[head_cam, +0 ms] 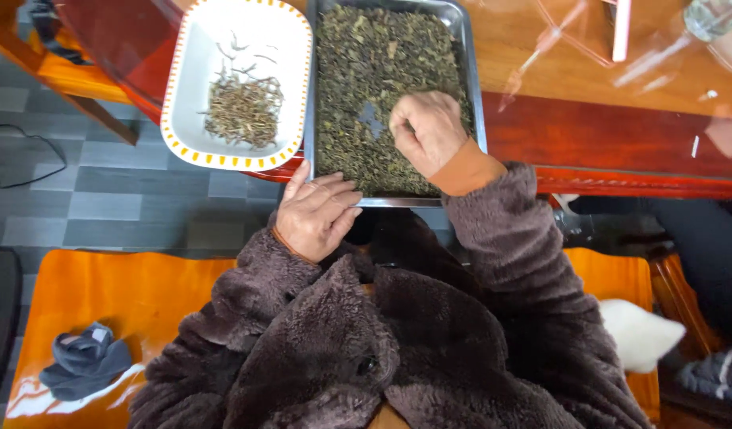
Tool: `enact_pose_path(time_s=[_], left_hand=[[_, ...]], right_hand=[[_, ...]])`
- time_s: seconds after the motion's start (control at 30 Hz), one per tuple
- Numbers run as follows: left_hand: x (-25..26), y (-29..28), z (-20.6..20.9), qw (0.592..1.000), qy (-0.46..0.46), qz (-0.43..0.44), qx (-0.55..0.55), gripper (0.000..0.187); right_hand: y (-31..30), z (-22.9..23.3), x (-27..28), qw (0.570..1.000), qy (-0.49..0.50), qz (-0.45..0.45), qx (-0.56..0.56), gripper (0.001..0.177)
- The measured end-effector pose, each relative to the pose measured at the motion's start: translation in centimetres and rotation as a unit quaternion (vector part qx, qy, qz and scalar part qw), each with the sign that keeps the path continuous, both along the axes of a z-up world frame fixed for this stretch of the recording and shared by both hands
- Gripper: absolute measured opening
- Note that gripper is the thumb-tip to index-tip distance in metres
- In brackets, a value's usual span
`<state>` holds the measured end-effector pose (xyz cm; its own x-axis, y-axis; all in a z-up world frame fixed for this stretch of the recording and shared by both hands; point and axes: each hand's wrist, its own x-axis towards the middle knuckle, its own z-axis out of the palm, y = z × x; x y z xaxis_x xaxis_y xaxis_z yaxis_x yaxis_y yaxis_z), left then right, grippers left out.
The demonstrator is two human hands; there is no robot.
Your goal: Sorting dried tea leaves by manually removing stems and placing them in a separate bowl
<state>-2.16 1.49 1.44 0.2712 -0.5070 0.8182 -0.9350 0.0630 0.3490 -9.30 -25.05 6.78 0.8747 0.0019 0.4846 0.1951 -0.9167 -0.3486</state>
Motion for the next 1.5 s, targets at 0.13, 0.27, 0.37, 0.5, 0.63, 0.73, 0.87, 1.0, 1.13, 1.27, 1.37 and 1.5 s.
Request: enact_pose_path(time_s=[0.13,0.27,0.37,0.5,0.63,0.73,0.87,1.0,1.13,1.27,1.37,1.5], left_hand=[[-0.1,-0.1,-0.1,1.0,0.011,-0.002,-0.008,0.018],[-0.4,0.0,-1.1,1.0,0.02,0.004,-0.015,0.017],[0.3,-0.4,-1.0,1.0,-0.003,-0.002,-0.012,0.019],[0.4,0.5,0.8,0.999,-0.012,-0.04,0.033,0.016],[0.1,0.7,0.7,0.998,0.002,-0.048,0.047,0.016],[0.4,0.6,0.9,0.998,-0.007,-0.046,0.035,0.015],[0.2,0.8,0.8,0.998,-0.009,-0.05,0.042,0.015],[0.2,0.7,0.6,0.998,-0.008,-0.043,0.046,0.015],[0.6,0.6,1.0,0.997,-0.023,-0.054,0.051,0.017],[0.3,0.8,0.8,0.997,-0.02,-0.045,0.057,0.016],[0.4,0.7,0.8,0.997,-0.021,-0.04,0.058,0.016],[0.2,0.8,1.0,0.997,-0.024,-0.039,0.059,0.017]], right_hand=[[0.6,-1.3,0.1,0.997,0.002,-0.051,-0.05,0.006],[0.8,-2.0,0.7,0.984,0.023,-0.109,-0.142,0.018],[1.0,-0.5,1.4,0.974,0.061,-0.129,-0.177,0.01],[0.2,0.3,2.5,0.967,0.127,-0.123,-0.184,0.009],[0.7,-0.6,2.6,0.967,0.144,-0.123,-0.169,0.017],[0.3,-1.7,4.0,0.965,0.155,-0.121,-0.173,0.019],[3.4,1.5,4.9,0.923,0.269,-0.149,-0.231,0.018],[5.6,3.7,6.5,0.87,0.418,-0.248,-0.084,0.051],[7.4,6.0,7.2,0.817,0.476,-0.142,-0.294,0.021],[6.1,3.9,8.0,0.787,0.491,-0.121,-0.354,0.02],[5.9,5.1,7.7,0.797,0.485,-0.105,-0.345,0.023],[4.4,4.5,6.3,0.864,0.409,-0.103,-0.276,0.019]])
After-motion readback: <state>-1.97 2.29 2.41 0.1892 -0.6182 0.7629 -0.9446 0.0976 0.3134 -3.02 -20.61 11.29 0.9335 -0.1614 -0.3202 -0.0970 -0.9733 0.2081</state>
